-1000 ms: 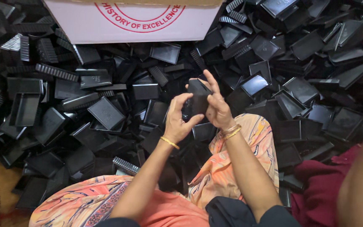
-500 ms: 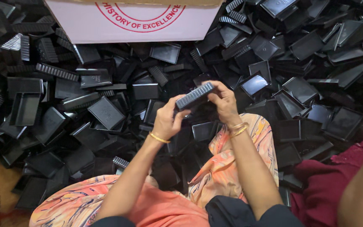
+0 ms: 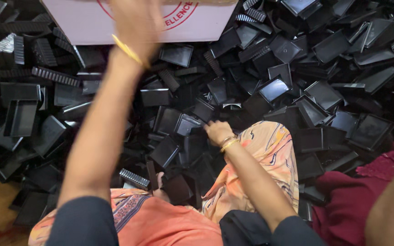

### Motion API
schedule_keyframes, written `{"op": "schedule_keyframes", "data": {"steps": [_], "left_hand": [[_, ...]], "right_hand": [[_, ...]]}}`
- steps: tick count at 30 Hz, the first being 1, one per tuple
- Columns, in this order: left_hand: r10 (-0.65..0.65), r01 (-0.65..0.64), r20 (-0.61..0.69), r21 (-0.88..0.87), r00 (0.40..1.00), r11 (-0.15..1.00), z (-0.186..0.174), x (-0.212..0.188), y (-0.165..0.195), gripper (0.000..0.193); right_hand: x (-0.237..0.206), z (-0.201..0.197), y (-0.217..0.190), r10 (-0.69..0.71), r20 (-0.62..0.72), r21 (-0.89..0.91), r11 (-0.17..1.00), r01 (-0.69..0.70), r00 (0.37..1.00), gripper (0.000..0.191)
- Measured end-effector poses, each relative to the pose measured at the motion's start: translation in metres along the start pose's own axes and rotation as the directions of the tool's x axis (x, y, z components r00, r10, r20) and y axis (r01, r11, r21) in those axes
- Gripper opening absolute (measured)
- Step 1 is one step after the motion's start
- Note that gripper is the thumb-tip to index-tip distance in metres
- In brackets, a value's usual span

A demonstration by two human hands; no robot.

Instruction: The person sits on the floor and repeatedly picks up small black plastic parts from a large pile, inspects them by turning them over, and places them into a cardboard box. The process continues throughout the clip with the person handling the parts one at a time.

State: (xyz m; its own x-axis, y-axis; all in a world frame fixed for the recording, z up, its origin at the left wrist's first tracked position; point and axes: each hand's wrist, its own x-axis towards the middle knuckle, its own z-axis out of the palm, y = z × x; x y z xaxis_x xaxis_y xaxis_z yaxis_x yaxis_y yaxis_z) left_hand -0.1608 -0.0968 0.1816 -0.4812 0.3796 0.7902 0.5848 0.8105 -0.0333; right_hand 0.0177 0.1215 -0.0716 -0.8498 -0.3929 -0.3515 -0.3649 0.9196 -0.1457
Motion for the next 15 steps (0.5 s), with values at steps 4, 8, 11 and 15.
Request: {"op": "schedule_keyframes", "data": {"steps": [4, 8, 11, 15], "left_hand": [[0.068, 0.184, 0.481, -0.457, 0.874, 0.870, 0.040, -0.103, 0.066, 0.007], [-0.044, 0.721, 0.767, -0.581, 0.641, 0.378, 0.055, -0.185, 0.099, 0.037], [-0.277, 0.789, 0.761, -0.614, 0.587, -0.013, 0.046, -0.205, 0.126, 0.072], [-0.353, 0.561, 0.436, -0.651, 0.828, 0.512, 0.025, -0.190, 0.163, 0.096]], "right_hand": [[-0.002, -0.016, 0.014, -0.108, 0.066, 0.062, 0.993, 0.104, 0.992, 0.052], [-0.015, -0.053, 0.030, -0.130, -0.541, 0.537, 0.707, 0.460, 0.831, 0.041], [-0.015, -0.071, 0.023, 0.187, -0.570, 0.794, 0.377, 0.477, 0.800, 0.034], [-0.010, -0.075, 0.011, 0.384, -0.323, 0.842, -0.300, 0.448, 0.865, 0.024]]}}
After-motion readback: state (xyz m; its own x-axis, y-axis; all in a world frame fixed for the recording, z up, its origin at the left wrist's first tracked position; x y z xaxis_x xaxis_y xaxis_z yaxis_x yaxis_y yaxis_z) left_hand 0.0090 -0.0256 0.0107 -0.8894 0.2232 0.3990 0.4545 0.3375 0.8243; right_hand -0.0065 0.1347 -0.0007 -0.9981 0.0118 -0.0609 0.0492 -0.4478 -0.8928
